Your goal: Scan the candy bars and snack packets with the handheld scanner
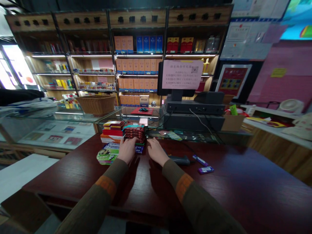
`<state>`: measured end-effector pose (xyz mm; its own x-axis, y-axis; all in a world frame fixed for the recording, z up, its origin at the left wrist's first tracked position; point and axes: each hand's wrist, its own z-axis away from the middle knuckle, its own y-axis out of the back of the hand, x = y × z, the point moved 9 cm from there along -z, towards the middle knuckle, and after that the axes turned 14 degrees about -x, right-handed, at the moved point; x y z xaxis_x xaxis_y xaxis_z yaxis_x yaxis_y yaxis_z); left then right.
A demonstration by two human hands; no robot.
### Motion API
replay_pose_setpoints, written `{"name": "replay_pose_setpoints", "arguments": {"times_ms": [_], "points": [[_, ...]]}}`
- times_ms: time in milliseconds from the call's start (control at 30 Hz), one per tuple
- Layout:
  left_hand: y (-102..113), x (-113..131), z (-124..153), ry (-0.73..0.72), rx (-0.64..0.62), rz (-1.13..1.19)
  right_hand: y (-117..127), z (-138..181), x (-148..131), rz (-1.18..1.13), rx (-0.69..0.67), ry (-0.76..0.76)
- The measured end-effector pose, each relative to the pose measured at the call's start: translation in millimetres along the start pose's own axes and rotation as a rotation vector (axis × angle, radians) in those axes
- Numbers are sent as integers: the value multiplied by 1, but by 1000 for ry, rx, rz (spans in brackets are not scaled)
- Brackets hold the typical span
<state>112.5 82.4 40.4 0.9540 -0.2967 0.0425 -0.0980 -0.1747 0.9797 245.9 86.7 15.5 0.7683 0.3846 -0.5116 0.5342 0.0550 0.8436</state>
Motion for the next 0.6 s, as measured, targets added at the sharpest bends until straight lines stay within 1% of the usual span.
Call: {"name": "replay_pose_setpoints", "arguments": {"times_ms": [133, 267, 400, 600], "points": [[6, 14, -5, -24, 33, 15, 21, 9, 19, 3, 23, -47], [4, 34, -14, -70, 30, 59, 41, 23, 44, -15, 33, -113], [0, 61, -26, -122, 22, 82, 57, 40, 73, -22, 59, -166], [-4, 105, -44, -183, -7, 84, 73, 66, 123, -56, 85, -267]]}}
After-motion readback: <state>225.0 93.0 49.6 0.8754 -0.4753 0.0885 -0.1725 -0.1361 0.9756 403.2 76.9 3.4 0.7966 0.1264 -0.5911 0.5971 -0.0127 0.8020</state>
